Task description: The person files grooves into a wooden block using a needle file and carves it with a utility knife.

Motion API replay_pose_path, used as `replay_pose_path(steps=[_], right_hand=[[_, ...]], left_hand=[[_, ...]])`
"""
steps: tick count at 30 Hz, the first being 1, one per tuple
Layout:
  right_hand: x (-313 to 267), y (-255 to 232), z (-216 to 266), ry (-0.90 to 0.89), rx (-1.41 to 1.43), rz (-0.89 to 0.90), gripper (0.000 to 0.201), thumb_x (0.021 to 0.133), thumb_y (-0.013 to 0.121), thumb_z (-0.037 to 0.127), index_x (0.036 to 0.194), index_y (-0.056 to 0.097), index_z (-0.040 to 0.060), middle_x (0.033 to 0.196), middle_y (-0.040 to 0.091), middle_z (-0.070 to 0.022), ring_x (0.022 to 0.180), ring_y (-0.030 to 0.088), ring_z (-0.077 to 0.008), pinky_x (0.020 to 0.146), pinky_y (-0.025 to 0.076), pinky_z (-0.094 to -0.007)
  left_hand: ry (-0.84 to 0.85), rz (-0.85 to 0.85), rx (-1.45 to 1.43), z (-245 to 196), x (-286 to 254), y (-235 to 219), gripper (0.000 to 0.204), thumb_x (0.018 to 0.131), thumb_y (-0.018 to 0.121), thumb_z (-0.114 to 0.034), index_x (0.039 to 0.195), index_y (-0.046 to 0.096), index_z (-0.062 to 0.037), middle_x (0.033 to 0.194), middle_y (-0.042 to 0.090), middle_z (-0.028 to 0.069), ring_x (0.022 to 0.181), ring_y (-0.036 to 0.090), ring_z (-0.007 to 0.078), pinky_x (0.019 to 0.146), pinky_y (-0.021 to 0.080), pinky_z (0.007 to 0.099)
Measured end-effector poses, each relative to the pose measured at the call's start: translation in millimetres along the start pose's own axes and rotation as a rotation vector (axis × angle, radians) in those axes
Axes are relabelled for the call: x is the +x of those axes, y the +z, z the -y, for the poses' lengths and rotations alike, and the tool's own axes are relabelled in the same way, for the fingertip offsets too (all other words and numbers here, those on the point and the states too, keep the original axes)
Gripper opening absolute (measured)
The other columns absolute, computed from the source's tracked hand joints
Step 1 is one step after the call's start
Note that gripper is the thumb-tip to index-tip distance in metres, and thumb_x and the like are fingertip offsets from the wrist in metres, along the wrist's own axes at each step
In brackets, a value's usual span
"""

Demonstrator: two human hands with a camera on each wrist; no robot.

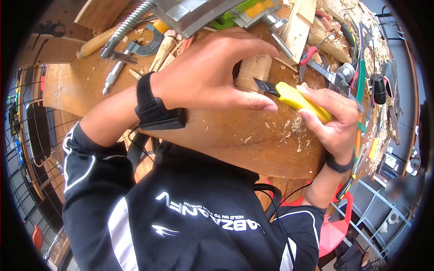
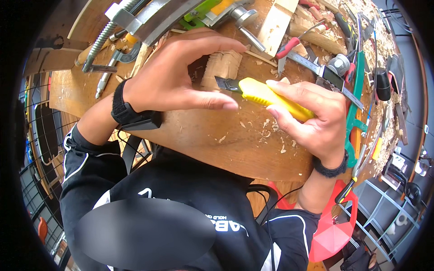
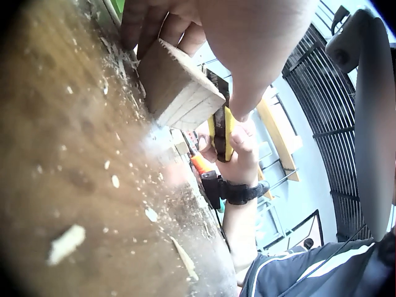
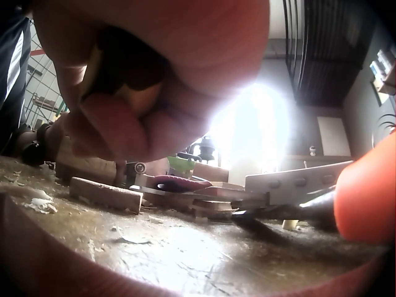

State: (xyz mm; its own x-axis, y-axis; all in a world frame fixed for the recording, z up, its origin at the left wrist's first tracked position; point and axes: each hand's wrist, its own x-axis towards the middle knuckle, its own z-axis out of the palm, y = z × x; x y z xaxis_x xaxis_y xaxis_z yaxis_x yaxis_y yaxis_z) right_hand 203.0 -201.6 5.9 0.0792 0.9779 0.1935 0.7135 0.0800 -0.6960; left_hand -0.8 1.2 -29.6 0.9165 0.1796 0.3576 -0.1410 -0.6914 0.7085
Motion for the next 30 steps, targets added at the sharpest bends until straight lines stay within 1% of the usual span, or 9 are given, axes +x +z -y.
replay_pose_path(steps=[2, 6, 8, 14, 18, 22, 24, 28, 30], right_hand=[[-0.4, -0.5, 2.0, 0.004, -0.002, 0.008, 0.038, 0.078, 0.081, 0.0, 0.116, 0.076, -0.0012, 0.088, 0.075, -0.0164, 0.079, 0.074, -0.021, 0.072, 0.057, -0.0287], [0.6, 0.4, -0.2, -0.018, 0.001, -0.003, 0.038, 0.078, 0.081, 0.001, 0.116, 0.076, -0.0012, 0.088, 0.075, -0.0166, 0.079, 0.075, -0.0217, 0.072, 0.057, -0.0294], [-0.2, 1.2, 0.8, -0.012, -0.006, -0.009, 0.038, 0.078, 0.081, 0.001, 0.116, 0.076, -0.0012, 0.088, 0.075, -0.0167, 0.079, 0.075, -0.0221, 0.072, 0.057, -0.0297], [0.3, 2.3, 5.9, -0.013, -0.027, -0.014, 0.038, 0.078, 0.083, 0.002, 0.115, 0.076, -0.0012, 0.09, 0.076, -0.0173, 0.081, 0.076, -0.0234, 0.073, 0.058, -0.0305], [0.1, 3.2, 6.8, -0.015, -0.042, -0.035, 0.038, 0.077, 0.084, 0.003, 0.115, 0.077, -0.0006, 0.091, 0.076, -0.0178, 0.081, 0.076, -0.0242, 0.073, 0.058, -0.0311], [0.3, 4.3, 7.2, -0.015, -0.05, -0.039, 0.038, 0.077, 0.084, 0.003, 0.115, 0.077, 0.0003, 0.092, 0.076, -0.0176, 0.081, 0.076, -0.0243, 0.072, 0.059, -0.0312], [-0.3, 3.3, 9.6, 0.026, -0.077, -0.034, 0.038, 0.077, 0.084, 0.004, 0.114, 0.077, 0.0009, 0.093, 0.077, -0.0173, 0.081, 0.076, -0.0243, 0.071, 0.059, -0.0313], [-0.4, 4.1, 5.4, -0.01, -0.097, -0.059, 0.038, 0.077, 0.084, 0.005, 0.114, 0.077, 0.001, 0.094, 0.077, -0.017, 0.08, 0.076, -0.0237, 0.07, 0.059, -0.031], [-1.0, 3.8, 3.7, 0.029, -0.035, -0.055, 0.038, 0.077, 0.084, 0.006, 0.114, 0.077, 0.001, 0.094, 0.077, -0.017, 0.079, 0.076, -0.0238, 0.07, 0.059, -0.0309]], left_hand=[[-0.069, 0.004, -0.055, -0.9, -0.3, 0.7, 0.068, 0.075, 0.093, -0.03, 0.129, 0.065, 0.0003, 0.121, 0.069, 0.0168, 0.108, 0.069, 0.0275, 0.093, 0.055, 0.036], [-0.066, 0.051, 0.009, -5.4, 2.7, -5.2, 0.064, 0.078, 0.091, -0.029, 0.129, 0.065, 0.0011, 0.121, 0.068, 0.0174, 0.11, 0.069, 0.0273, 0.095, 0.055, 0.0359], [-0.045, 0.001, -0.056, 0.7, -0.7, -0.2, 0.061, 0.081, 0.089, -0.027, 0.129, 0.064, 0.0011, 0.122, 0.068, 0.0176, 0.107, 0.069, 0.0262, 0.091, 0.055, 0.035], [-0.181, 0.065, -0.156, -6.4, -0.6, -4.6, 0.062, 0.081, 0.089, -0.027, 0.13, 0.064, 0.0019, 0.122, 0.068, 0.0187, 0.106, 0.068, 0.026, 0.092, 0.054, 0.0361], [-0.171, 0.074, -0.151, -7.7, -0.1, -6.4, 0.062, 0.082, 0.088, -0.028, 0.13, 0.064, 0.002, 0.123, 0.067, 0.0192, 0.11, 0.067, 0.026, 0.095, 0.053, 0.0364], [-0.211, 0.074, -0.152, -8.0, -0.8, -6.3, 0.062, 0.082, 0.088, -0.028, 0.131, 0.064, 0.002, 0.122, 0.067, 0.0197, 0.111, 0.067, 0.0272, 0.097, 0.052, 0.0371], [-0.204, 0.058, -0.12, -8.1, -1.3, -4.5, 0.062, 0.082, 0.088, -0.028, 0.13, 0.064, 0.0022, 0.122, 0.068, 0.0199, 0.112, 0.067, 0.0276, 0.098, 0.051, 0.0373], [-0.22, 0.05, -0.149, -7.6, -0.4, -4.7, 0.062, 0.082, 0.088, -0.026, 0.132, 0.062, 0.0018, 0.125, 0.066, 0.0181, 0.114, 0.066, 0.0245, 0.098, 0.052, 0.0359], [-0.211, 0.056, -0.186, -6.2, 2.1, -4.7, 0.063, 0.082, 0.088, -0.025, 0.132, 0.062, 0.0015, 0.127, 0.066, 0.0173, 0.114, 0.066, 0.0234, 0.098, 0.053, 0.0354]])
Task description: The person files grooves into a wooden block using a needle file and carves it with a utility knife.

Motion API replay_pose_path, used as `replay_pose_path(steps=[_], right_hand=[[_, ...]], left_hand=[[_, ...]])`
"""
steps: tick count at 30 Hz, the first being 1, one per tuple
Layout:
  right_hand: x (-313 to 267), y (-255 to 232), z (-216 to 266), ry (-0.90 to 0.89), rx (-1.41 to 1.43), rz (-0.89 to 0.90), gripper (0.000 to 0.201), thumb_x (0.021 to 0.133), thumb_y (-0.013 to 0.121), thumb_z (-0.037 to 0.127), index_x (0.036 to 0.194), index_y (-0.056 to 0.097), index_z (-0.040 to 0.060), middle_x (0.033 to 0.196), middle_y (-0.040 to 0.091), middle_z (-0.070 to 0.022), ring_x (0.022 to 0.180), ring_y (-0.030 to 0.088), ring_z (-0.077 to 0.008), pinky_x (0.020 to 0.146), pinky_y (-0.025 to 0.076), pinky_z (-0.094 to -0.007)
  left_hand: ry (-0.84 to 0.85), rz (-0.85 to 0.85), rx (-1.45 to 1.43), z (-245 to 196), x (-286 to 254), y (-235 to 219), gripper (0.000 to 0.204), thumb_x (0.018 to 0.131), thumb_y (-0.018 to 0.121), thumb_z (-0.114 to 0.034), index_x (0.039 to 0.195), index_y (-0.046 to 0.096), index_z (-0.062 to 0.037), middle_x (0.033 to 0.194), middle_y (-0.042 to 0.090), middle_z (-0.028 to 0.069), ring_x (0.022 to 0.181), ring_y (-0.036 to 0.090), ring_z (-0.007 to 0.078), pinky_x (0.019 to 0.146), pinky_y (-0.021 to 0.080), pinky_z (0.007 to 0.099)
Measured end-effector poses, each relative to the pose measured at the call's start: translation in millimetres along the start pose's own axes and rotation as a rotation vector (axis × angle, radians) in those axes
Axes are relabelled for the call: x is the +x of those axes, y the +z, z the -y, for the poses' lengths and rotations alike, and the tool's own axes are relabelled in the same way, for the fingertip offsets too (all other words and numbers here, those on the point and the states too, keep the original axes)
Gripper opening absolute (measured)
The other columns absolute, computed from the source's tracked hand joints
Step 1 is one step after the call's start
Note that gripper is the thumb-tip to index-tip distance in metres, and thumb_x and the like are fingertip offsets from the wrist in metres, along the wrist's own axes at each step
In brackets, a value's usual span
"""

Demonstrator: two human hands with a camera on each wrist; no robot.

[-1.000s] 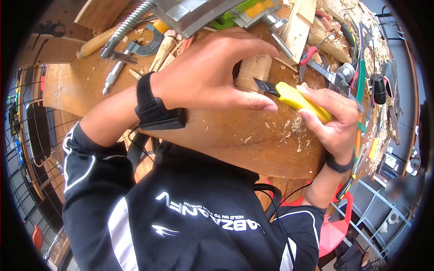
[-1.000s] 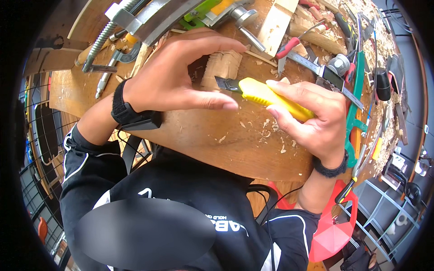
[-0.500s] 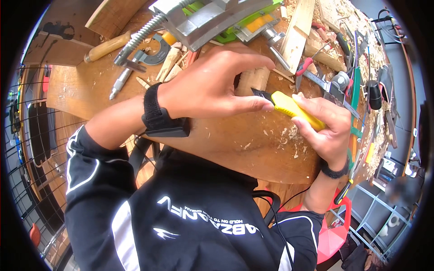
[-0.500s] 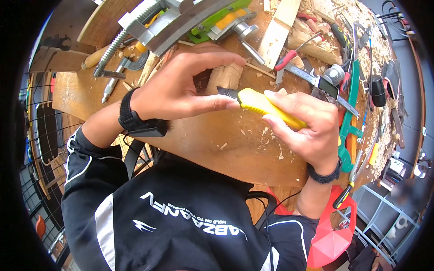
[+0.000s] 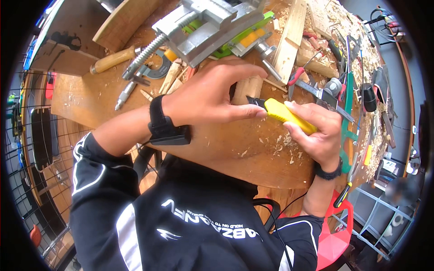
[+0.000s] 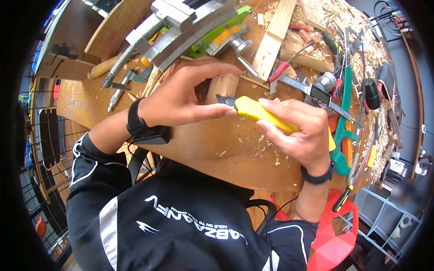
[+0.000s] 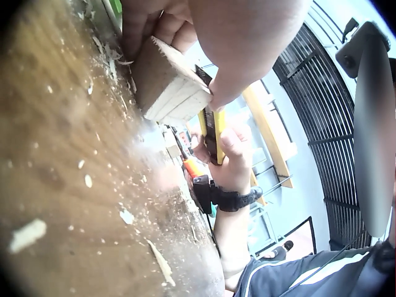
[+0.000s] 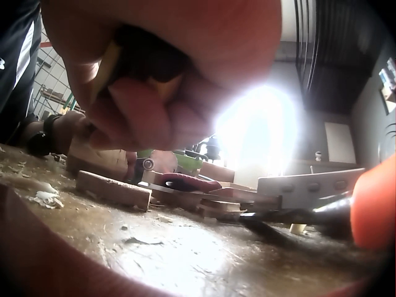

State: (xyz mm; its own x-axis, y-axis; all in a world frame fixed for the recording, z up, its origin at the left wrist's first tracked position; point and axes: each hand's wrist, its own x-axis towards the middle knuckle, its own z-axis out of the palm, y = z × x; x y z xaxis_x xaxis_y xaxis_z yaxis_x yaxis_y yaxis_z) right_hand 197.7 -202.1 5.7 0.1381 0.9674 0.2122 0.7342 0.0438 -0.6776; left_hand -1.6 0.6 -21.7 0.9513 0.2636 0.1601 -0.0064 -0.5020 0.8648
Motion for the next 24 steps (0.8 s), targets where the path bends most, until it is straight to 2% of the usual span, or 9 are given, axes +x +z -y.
replay_pose_path(steps=[14, 24], right_hand=[[0.2, -4.2, 0.0, 0.016, 0.046, 0.001, 0.036, 0.079, 0.083, 0.007, 0.113, 0.077, 0.0, 0.092, 0.077, -0.019, 0.082, 0.077, -0.0238, 0.074, 0.059, -0.0299], [1.9, -5.7, 0.8, 0.019, 0.058, 0.011, 0.035, 0.079, 0.082, 0.007, 0.112, 0.077, -0.0004, 0.088, 0.076, -0.0185, 0.075, 0.076, -0.0216, 0.069, 0.058, -0.0288]], left_hand=[[0.067, -0.033, 0.108, 1.1, 1.0, 1.7, 0.065, 0.079, 0.091, -0.027, 0.131, 0.062, 0.0004, 0.129, 0.065, 0.0172, 0.117, 0.066, 0.0255, 0.101, 0.053, 0.0371], [0.053, -0.04, 0.113, 1.7, -0.2, 1.9, 0.067, 0.077, 0.092, -0.03, 0.131, 0.063, 0.0002, 0.128, 0.066, 0.0171, 0.115, 0.066, 0.0259, 0.1, 0.053, 0.0376]])
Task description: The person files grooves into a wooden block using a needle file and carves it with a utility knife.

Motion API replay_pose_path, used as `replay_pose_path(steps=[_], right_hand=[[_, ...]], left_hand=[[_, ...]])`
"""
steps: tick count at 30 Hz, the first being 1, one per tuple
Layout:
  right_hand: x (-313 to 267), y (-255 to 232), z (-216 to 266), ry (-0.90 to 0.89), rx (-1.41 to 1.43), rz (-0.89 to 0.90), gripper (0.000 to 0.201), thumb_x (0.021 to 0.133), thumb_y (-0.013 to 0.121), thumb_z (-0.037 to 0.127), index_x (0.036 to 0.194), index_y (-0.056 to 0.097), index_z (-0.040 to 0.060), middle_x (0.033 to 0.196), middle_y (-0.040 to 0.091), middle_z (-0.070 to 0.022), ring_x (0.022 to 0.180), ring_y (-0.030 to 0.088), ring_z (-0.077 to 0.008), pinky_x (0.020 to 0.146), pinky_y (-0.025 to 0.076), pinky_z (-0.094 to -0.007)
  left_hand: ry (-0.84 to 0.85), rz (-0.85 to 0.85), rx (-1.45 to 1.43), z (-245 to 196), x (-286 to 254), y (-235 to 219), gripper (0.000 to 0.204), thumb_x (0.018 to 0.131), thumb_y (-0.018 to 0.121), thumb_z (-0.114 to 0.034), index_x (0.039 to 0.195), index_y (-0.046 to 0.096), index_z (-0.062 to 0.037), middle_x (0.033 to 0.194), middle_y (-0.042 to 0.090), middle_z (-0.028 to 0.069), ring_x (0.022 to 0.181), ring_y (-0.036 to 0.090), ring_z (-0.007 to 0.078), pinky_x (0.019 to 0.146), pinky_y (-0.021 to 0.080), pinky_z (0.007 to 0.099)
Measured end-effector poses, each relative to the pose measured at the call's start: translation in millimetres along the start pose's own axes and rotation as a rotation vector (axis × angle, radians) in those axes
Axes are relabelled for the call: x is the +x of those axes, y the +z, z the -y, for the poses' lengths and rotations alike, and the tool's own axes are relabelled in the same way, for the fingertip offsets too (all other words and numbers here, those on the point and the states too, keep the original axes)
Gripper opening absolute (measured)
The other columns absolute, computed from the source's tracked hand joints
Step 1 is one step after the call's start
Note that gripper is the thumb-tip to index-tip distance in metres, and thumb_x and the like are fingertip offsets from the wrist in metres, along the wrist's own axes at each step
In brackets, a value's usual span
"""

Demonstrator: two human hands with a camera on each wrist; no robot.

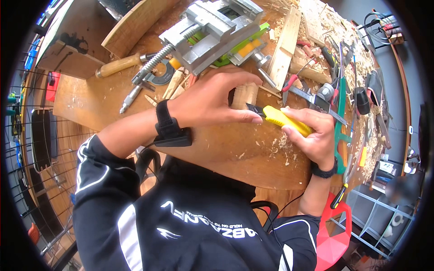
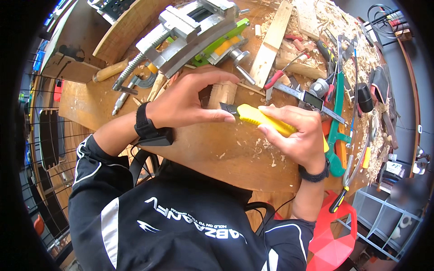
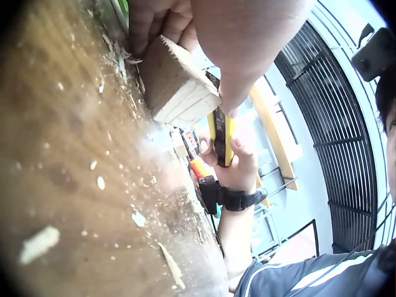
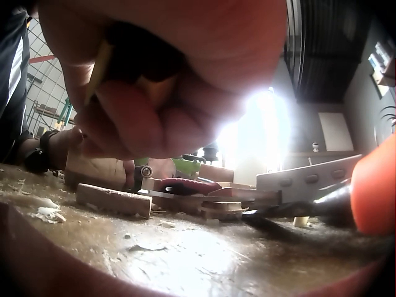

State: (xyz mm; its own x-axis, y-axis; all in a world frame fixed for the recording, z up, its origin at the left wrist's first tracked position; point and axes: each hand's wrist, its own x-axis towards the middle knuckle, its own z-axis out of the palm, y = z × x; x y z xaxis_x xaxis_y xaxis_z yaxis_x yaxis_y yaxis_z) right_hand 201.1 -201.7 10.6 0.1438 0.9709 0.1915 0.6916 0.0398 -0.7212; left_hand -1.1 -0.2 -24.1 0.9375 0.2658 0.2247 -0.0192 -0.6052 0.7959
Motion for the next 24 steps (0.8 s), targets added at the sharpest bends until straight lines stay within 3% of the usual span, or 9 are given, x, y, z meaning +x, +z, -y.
replay_pose_path(steps=[13, 16, 24], right_hand=[[-0.5, -1.4, -1.9, 0.015, 0.009, 0.022, 0.035, 0.079, 0.082, 0.006, 0.113, 0.077, -0.0007, 0.089, 0.076, -0.0193, 0.078, 0.076, -0.0221, 0.072, 0.058, -0.0292], [0.1, -2.3, -0.9, 0.062, 0.03, 0.049, 0.036, 0.079, 0.082, 0.006, 0.114, 0.077, -0.0006, 0.089, 0.076, -0.0195, 0.08, 0.076, -0.0222, 0.073, 0.058, -0.0294], [-0.1, 1.3, 1.5, 0.048, 0.024, 0.027, 0.038, 0.079, 0.084, 0.006, 0.115, 0.076, -0.0005, 0.093, 0.077, -0.0193, 0.081, 0.077, -0.0228, 0.073, 0.058, -0.0293]], left_hand=[[0.05, -0.016, 0.024, 3.8, 0.7, 1.0, 0.068, 0.077, 0.092, -0.032, 0.13, 0.064, -0.0009, 0.126, 0.067, 0.0172, 0.113, 0.067, 0.026, 0.097, 0.054, 0.0367], [-0.001, -0.013, -0.028, 3.8, -1.0, 0.9, 0.068, 0.077, 0.092, -0.033, 0.13, 0.064, -0.0014, 0.126, 0.067, 0.017, 0.113, 0.067, 0.0255, 0.097, 0.054, 0.0366], [-0.007, -0.001, -0.054, 2.0, -0.7, 0.7, 0.061, 0.081, 0.088, -0.025, 0.13, 0.063, 0.0011, 0.125, 0.067, 0.0192, 0.114, 0.067, 0.0273, 0.098, 0.053, 0.0379]])
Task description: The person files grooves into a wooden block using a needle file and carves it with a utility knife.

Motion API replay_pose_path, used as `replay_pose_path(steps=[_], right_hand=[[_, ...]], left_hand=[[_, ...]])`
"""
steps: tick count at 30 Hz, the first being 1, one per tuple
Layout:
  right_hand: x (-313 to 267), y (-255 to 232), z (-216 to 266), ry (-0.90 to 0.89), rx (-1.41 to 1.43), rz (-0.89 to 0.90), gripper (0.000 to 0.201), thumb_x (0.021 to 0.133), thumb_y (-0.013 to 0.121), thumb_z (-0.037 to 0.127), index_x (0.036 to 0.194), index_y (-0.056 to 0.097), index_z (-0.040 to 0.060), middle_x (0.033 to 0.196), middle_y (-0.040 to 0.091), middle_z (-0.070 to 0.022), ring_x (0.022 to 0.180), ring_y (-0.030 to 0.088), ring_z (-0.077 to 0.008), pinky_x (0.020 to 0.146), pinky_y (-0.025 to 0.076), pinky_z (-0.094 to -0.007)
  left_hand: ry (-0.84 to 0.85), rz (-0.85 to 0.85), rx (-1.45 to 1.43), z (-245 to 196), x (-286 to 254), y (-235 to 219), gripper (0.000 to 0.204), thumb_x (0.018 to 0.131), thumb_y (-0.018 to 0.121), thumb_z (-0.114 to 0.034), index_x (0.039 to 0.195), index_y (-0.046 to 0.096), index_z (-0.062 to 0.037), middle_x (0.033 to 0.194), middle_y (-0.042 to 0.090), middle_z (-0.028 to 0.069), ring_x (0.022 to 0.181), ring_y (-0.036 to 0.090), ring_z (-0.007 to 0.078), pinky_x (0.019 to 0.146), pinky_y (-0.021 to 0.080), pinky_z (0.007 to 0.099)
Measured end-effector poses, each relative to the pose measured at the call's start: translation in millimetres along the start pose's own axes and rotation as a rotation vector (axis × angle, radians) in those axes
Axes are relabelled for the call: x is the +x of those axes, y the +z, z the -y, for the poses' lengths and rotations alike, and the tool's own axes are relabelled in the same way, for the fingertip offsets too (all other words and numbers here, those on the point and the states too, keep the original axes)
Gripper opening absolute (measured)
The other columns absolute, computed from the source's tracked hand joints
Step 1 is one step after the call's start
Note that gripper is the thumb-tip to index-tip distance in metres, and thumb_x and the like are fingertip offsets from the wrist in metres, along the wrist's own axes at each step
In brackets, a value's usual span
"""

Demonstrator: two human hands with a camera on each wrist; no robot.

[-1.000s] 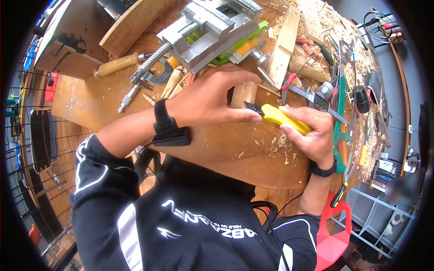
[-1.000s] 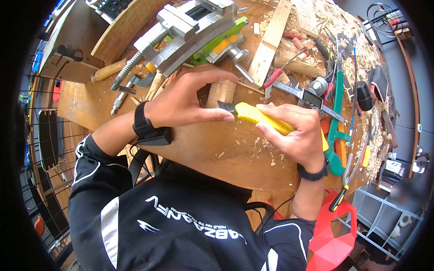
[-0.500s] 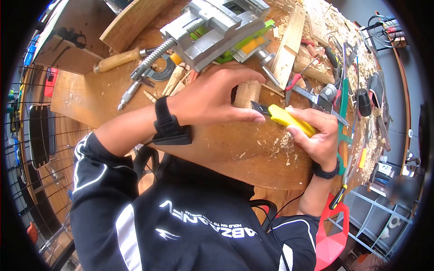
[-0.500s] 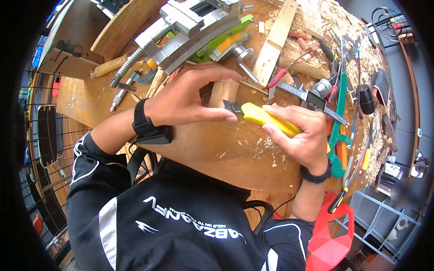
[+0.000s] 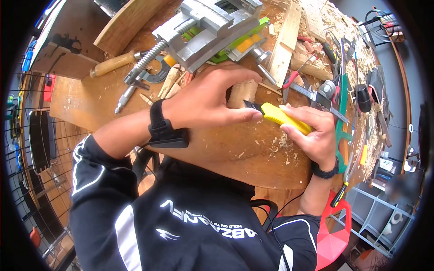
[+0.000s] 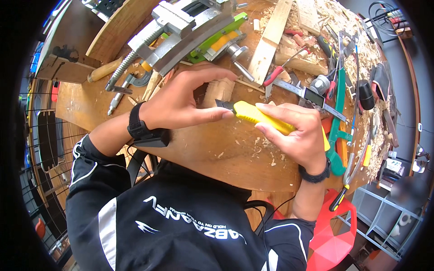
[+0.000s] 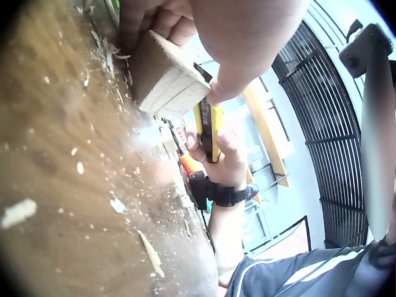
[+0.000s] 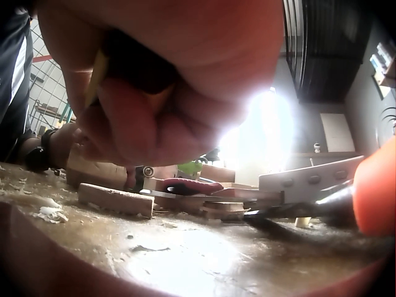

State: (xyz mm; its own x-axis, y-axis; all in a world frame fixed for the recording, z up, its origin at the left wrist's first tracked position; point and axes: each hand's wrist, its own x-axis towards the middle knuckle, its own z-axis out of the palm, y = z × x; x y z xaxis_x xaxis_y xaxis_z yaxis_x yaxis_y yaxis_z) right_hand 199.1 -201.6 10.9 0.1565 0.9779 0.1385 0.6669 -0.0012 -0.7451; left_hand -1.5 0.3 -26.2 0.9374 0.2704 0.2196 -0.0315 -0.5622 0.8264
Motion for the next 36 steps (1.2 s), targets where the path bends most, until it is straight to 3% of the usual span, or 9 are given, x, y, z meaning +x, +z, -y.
replay_pose_path(steps=[9, 13, 36], right_hand=[[-2.1, 3.2, 2.1, -0.005, -0.059, -0.02, 0.038, 0.079, 0.084, 0.006, 0.116, 0.077, 0.0008, 0.096, 0.077, -0.0185, 0.081, 0.076, -0.0235, 0.072, 0.058, -0.0297], [-2.4, 3.2, 0.7, -0.015, -0.055, -0.034, 0.038, 0.079, 0.085, 0.006, 0.116, 0.077, 0.0012, 0.097, 0.077, -0.018, 0.082, 0.076, -0.0234, 0.073, 0.058, -0.0298], [-2.3, 7.7, 0.6, -0.08, -0.112, -0.096, 0.039, 0.076, 0.086, 0.005, 0.114, 0.077, 0.0007, 0.094, 0.077, -0.0169, 0.08, 0.075, -0.025, 0.071, 0.059, -0.0317]], left_hand=[[-0.09, 0.046, -0.065, -4.3, -1.9, -1.9, 0.061, 0.084, 0.085, -0.027, 0.133, 0.061, 0.0026, 0.128, 0.065, 0.021, 0.117, 0.064, 0.029, 0.102, 0.05, 0.0394], [-0.025, 0.035, -0.013, -3.4, -1.2, -1.5, 0.062, 0.085, 0.084, -0.027, 0.134, 0.06, 0.0023, 0.127, 0.064, 0.0212, 0.118, 0.063, 0.0294, 0.102, 0.049, 0.039], [-0.054, 0.026, -0.014, -3.4, -1.5, 0.4, 0.06, 0.086, 0.084, -0.028, 0.131, 0.06, 0.0034, 0.127, 0.065, 0.0213, 0.118, 0.064, 0.0301, 0.103, 0.049, 0.0402]])
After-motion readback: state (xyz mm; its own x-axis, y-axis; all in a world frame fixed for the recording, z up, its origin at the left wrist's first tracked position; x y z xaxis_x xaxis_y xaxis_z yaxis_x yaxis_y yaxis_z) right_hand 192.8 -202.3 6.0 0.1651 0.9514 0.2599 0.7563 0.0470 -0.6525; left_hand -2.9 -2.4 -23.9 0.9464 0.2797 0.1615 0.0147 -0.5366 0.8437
